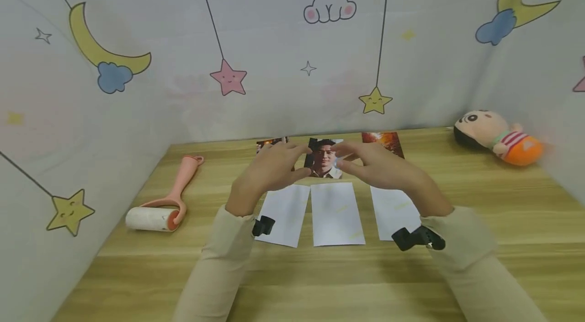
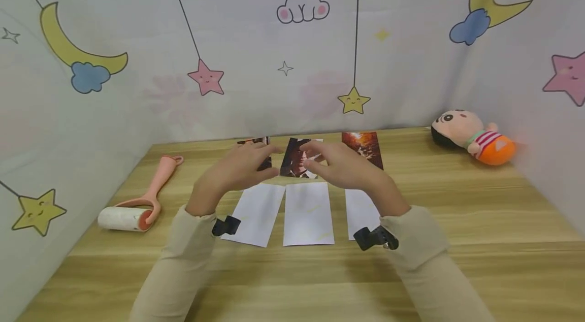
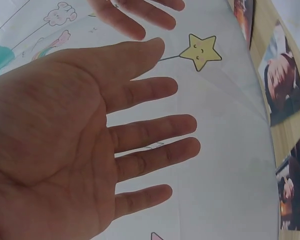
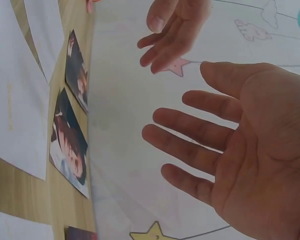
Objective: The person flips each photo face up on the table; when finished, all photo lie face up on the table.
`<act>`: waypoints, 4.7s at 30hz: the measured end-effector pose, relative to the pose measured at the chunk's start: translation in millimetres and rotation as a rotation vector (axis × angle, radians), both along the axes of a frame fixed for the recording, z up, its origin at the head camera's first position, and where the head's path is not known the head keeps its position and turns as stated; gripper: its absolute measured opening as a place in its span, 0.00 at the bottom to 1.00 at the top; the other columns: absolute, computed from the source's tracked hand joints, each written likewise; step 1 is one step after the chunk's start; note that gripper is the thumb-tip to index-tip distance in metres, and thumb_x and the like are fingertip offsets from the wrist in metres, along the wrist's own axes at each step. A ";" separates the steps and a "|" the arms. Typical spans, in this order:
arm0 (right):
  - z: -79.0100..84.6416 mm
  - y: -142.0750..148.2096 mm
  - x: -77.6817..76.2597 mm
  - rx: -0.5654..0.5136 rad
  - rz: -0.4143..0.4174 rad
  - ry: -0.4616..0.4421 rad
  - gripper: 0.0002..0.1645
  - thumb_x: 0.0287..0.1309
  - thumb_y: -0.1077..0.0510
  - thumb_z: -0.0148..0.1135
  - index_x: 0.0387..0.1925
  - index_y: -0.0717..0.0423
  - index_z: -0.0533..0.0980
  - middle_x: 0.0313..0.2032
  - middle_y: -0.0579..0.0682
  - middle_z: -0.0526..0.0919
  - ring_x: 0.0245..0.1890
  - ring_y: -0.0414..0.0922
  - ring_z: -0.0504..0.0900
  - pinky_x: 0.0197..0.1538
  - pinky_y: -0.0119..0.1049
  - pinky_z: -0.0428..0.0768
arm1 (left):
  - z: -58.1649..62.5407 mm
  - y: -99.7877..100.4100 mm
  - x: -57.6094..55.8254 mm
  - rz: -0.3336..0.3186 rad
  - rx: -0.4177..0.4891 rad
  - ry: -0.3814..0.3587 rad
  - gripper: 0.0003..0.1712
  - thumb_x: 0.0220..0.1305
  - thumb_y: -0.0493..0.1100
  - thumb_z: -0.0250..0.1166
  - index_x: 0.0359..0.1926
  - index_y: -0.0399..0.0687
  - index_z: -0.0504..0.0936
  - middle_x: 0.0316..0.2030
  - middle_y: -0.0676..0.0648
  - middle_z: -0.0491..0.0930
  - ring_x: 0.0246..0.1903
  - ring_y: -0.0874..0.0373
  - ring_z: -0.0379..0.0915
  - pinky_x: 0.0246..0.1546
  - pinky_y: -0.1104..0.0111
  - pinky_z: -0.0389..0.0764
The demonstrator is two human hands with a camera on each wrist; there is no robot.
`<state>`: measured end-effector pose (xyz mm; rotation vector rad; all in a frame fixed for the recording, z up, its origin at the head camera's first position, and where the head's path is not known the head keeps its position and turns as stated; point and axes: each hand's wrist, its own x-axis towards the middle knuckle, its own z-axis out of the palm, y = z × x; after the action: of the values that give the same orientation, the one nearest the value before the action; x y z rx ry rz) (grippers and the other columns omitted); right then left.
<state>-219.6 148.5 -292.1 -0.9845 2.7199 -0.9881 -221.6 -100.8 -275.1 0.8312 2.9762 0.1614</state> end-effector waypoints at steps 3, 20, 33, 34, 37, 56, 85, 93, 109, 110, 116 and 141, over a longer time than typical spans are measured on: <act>-2.2 -11.1 -1.6 0.004 0.046 -0.021 0.28 0.74 0.52 0.54 0.70 0.57 0.67 0.60 0.56 0.79 0.57 0.52 0.80 0.54 0.52 0.79 | -3.9 -13.9 1.9 0.005 -0.016 -0.035 0.28 0.72 0.53 0.61 0.68 0.50 0.72 0.63 0.44 0.76 0.62 0.45 0.71 0.63 0.43 0.65; -22.8 -53.8 -0.6 0.093 0.161 -0.223 0.26 0.76 0.54 0.49 0.70 0.55 0.66 0.59 0.57 0.80 0.59 0.49 0.79 0.58 0.49 0.77 | -30.7 -61.9 9.1 0.005 -0.106 -0.219 0.26 0.73 0.51 0.60 0.66 0.46 0.73 0.60 0.40 0.78 0.56 0.45 0.77 0.58 0.48 0.73; -42.1 -71.4 1.7 0.139 0.167 -0.364 0.24 0.76 0.57 0.48 0.70 0.53 0.66 0.53 0.55 0.82 0.43 0.45 0.84 0.48 0.45 0.78 | -40.5 -70.1 4.2 0.051 -0.111 -0.455 0.28 0.74 0.51 0.58 0.71 0.50 0.69 0.52 0.44 0.83 0.52 0.51 0.79 0.57 0.51 0.74; -43.2 -73.1 1.3 0.149 0.165 -0.366 0.24 0.76 0.57 0.49 0.70 0.53 0.67 0.52 0.54 0.83 0.40 0.44 0.85 0.45 0.43 0.78 | -40.7 -70.8 4.1 0.057 -0.110 -0.462 0.28 0.74 0.51 0.58 0.71 0.50 0.69 0.53 0.43 0.83 0.52 0.51 0.79 0.58 0.51 0.74; -46.4 -79.2 1.6 0.179 0.171 -0.355 0.24 0.75 0.58 0.50 0.69 0.53 0.68 0.47 0.53 0.84 0.33 0.43 0.85 0.38 0.39 0.76 | -41.6 -72.9 3.8 0.061 -0.105 -0.467 0.28 0.74 0.50 0.58 0.71 0.48 0.69 0.53 0.43 0.83 0.53 0.51 0.79 0.58 0.51 0.74; -54.9 -86.0 2.0 0.158 0.131 -0.320 0.23 0.73 0.62 0.50 0.67 0.59 0.70 0.27 0.50 0.83 0.25 0.42 0.79 0.30 0.34 0.72 | -54.1 -95.5 1.7 -0.079 0.034 -0.432 0.31 0.67 0.43 0.65 0.69 0.40 0.69 0.54 0.42 0.83 0.53 0.51 0.80 0.58 0.54 0.75; -54.3 -86.8 6.8 0.110 0.103 -0.568 0.29 0.72 0.64 0.46 0.72 0.57 0.61 0.67 0.58 0.72 0.28 0.45 0.77 0.52 0.42 0.72 | -60.6 -98.2 6.3 -0.078 0.079 -0.358 0.43 0.60 0.53 0.73 0.71 0.45 0.65 0.52 0.41 0.83 0.48 0.51 0.80 0.53 0.54 0.77; -56.3 -84.6 5.0 0.055 0.073 -0.619 0.31 0.72 0.64 0.47 0.74 0.54 0.59 0.66 0.56 0.73 0.28 0.45 0.76 0.39 0.37 0.73 | -61.5 -88.8 12.7 -0.072 0.075 -0.357 0.61 0.49 0.60 0.79 0.76 0.50 0.53 0.49 0.39 0.83 0.48 0.49 0.79 0.52 0.54 0.77; -56.2 -81.7 4.5 0.024 0.068 -0.636 0.32 0.73 0.63 0.46 0.75 0.53 0.57 0.66 0.55 0.74 0.29 0.46 0.76 0.31 0.34 0.68 | -63.7 -65.9 26.9 -0.014 -0.141 -0.299 0.68 0.41 0.64 0.81 0.78 0.59 0.52 0.50 0.39 0.75 0.40 0.53 0.73 0.48 0.56 0.78; -55.9 -81.9 4.5 0.026 0.065 -0.633 0.32 0.73 0.63 0.46 0.75 0.53 0.57 0.66 0.55 0.74 0.29 0.46 0.76 0.31 0.34 0.68 | -63.9 -66.1 26.8 -0.009 -0.137 -0.302 0.67 0.41 0.64 0.81 0.78 0.59 0.53 0.51 0.39 0.75 0.40 0.52 0.74 0.48 0.56 0.78; -52.0 -82.8 4.0 0.046 0.065 -0.593 0.31 0.73 0.62 0.47 0.74 0.56 0.58 0.62 0.57 0.77 0.33 0.48 0.80 0.34 0.36 0.73 | -64.3 -66.6 25.8 0.000 -0.131 -0.304 0.64 0.43 0.65 0.80 0.77 0.58 0.56 0.51 0.39 0.76 0.41 0.53 0.73 0.47 0.56 0.77; -41.0 -80.2 3.7 -0.174 0.078 -0.465 0.40 0.72 0.63 0.47 0.79 0.44 0.47 0.67 0.59 0.69 0.43 0.52 0.84 0.51 0.45 0.75 | -65.6 -81.7 17.6 -0.190 0.151 -0.377 0.66 0.56 0.63 0.73 0.79 0.47 0.40 0.53 0.38 0.78 0.49 0.50 0.77 0.47 0.59 0.77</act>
<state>-215.9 68.3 -333.1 -0.7573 2.2308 -1.2705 -204.0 -182.6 -340.6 0.9695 2.5431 0.4808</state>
